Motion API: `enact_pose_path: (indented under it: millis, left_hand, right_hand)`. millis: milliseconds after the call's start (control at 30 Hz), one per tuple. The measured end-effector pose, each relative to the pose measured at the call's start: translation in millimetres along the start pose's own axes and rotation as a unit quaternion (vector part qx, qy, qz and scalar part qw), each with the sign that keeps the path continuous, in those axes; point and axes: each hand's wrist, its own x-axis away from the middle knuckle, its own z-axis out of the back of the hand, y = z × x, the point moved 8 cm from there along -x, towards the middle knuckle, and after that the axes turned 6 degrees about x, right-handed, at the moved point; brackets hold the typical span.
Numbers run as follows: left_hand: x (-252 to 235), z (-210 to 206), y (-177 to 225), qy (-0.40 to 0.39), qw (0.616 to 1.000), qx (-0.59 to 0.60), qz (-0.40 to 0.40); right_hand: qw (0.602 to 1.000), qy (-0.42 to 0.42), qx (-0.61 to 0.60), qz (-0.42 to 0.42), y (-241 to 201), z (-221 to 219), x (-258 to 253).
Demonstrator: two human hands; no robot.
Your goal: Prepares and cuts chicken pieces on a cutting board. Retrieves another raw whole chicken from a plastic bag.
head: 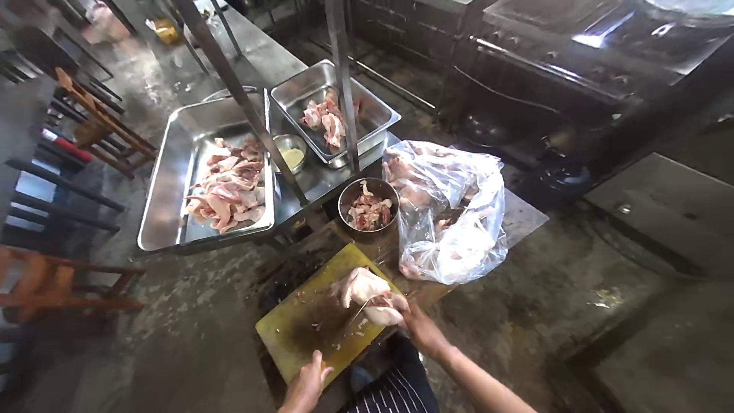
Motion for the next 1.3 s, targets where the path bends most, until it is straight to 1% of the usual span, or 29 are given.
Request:
enact_pose_path:
  millis: [100, 200, 267, 333, 400, 467, 533, 667, 733, 767, 867, 967, 1033, 1133, 1233, 1300]
  left_hand:
    - [0, -5, 10, 0.014, 1.000, 0.014, 0.004]
    - [6, 12, 1, 0.028, 0.999, -0.028, 0.010]
    - [18, 33, -9, 0.033, 0.995, -0.093, 0.008]
    - [31, 51, -18, 0.060, 0.985, -0.159, -0.020]
    - [38, 63, -18, 0.087, 0.976, -0.191, -0.053]
    - [35, 70, -7, 0.084, 0.974, -0.200, -0.060]
    - [25, 74, 8, 0.073, 0.974, -0.200, -0.073]
    - [14, 89, 22, 0.087, 0.960, -0.216, -0.157]
    - [12, 90, 34, 0.071, 0.963, -0.203, -0.164]
    - [8, 89, 46, 0.071, 0.964, -0.197, -0.167]
    - [-12, 69, 93, 0.063, 0.971, -0.157, -0.170]
    - [-34, 51, 122, 0.066, 0.979, -0.117, -0.154]
    - [-43, 49, 131, 0.067, 0.981, -0.116, -0.138]
    - [-52, 56, 131, 0.054, 0.987, -0.096, -0.118]
    - [-56, 60, 129, 0.048, 0.990, -0.079, -0.103]
    - [-57, 61, 133, 0.057, 0.993, -0.054, -0.083]
  right_hand:
    - [0.997, 0.048, -0.009, -0.060, -10, -14, 15]
    - [0.996, 0.070, 0.022, -0.046, -23, -4, 16]
    - [0.996, 0.078, 0.040, -0.029, -27, 1, 13]
    - [0.996, 0.079, 0.045, -0.024, -28, 1, 12]
    - [0.994, 0.095, 0.044, -0.021, -26, -2, 12]
    - [0.992, 0.116, 0.038, -0.013, -26, -4, 13]
    - [0.993, 0.117, 0.024, -0.012, -23, -6, 12]
    - [0.996, 0.092, 0.015, -0.001, -14, 4, 4]
    - [0.995, 0.097, 0.009, 0.014, -16, 4, 3]
    - [0.994, 0.104, 0.004, 0.019, -17, 4, 2]
    - [0.994, 0.110, -0.005, 0.010, -19, 6, 1]
    - [0.994, 0.112, -0.008, -0.001, -18, 5, 3]
    - [0.993, 0.114, -0.001, -0.014, -17, 2, 3]
    - [0.991, 0.129, 0.011, -0.023, -18, -3, 6]
    - [0.985, 0.169, 0.014, -0.031, -30, -9, 22]
    - [0.978, 0.204, 0.018, -0.049, -41, -22, 34]
